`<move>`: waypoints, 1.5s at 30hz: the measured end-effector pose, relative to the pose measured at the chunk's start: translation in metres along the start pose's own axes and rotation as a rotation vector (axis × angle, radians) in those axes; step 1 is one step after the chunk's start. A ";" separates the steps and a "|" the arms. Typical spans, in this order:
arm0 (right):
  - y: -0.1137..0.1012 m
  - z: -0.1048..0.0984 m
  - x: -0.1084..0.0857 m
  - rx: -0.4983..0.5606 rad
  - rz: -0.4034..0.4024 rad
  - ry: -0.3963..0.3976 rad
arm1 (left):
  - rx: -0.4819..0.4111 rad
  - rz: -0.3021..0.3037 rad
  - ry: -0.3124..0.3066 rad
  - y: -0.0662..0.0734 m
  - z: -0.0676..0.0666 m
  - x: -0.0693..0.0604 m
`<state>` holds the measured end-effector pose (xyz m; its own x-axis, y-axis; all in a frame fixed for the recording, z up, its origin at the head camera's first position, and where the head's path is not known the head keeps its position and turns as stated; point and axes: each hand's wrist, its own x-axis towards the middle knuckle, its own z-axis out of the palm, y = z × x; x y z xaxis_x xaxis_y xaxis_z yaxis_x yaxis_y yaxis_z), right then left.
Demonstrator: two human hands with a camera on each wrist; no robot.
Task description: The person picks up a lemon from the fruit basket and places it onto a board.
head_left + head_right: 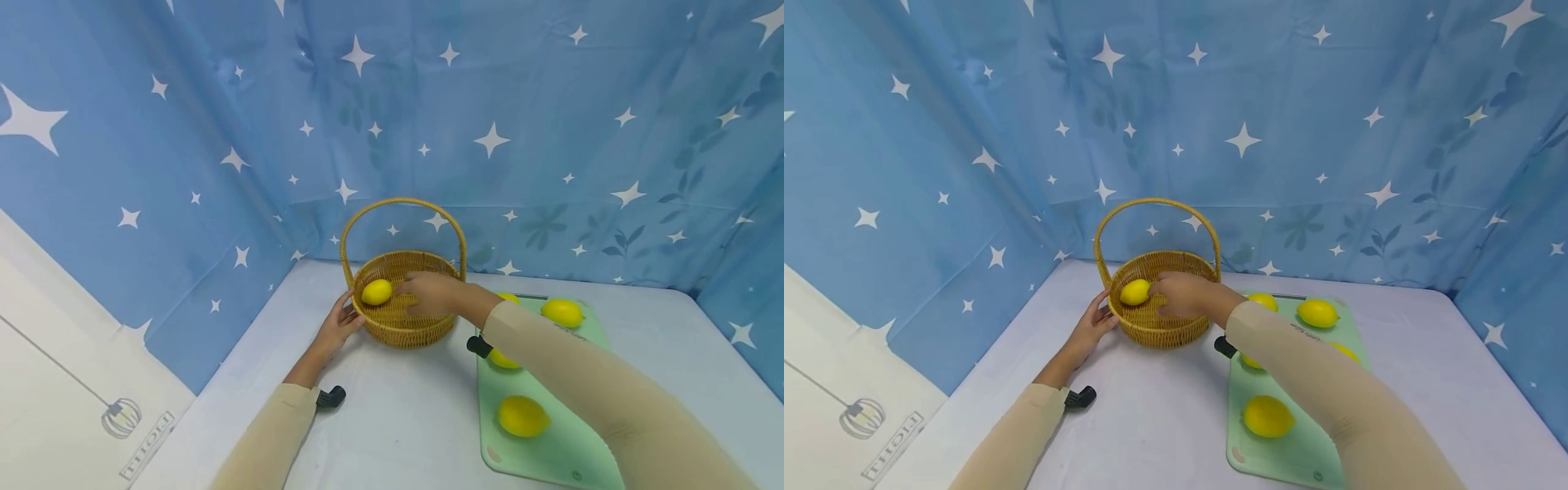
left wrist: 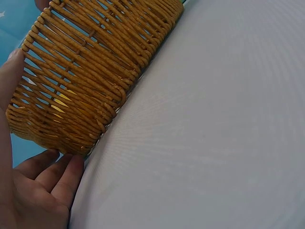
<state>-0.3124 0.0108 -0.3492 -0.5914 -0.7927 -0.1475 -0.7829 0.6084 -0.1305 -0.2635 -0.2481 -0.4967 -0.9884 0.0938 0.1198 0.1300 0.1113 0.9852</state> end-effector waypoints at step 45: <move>0.004 0.037 0.068 0.129 0.050 0.039 | 0.004 -0.023 0.000 0.002 0.001 0.001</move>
<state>-0.3487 -0.0390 -0.3961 -0.6379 -0.7608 -0.1194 -0.7226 0.6449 -0.2491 -0.2644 -0.2472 -0.4947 -0.9911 0.0913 0.0968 0.1072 0.1170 0.9873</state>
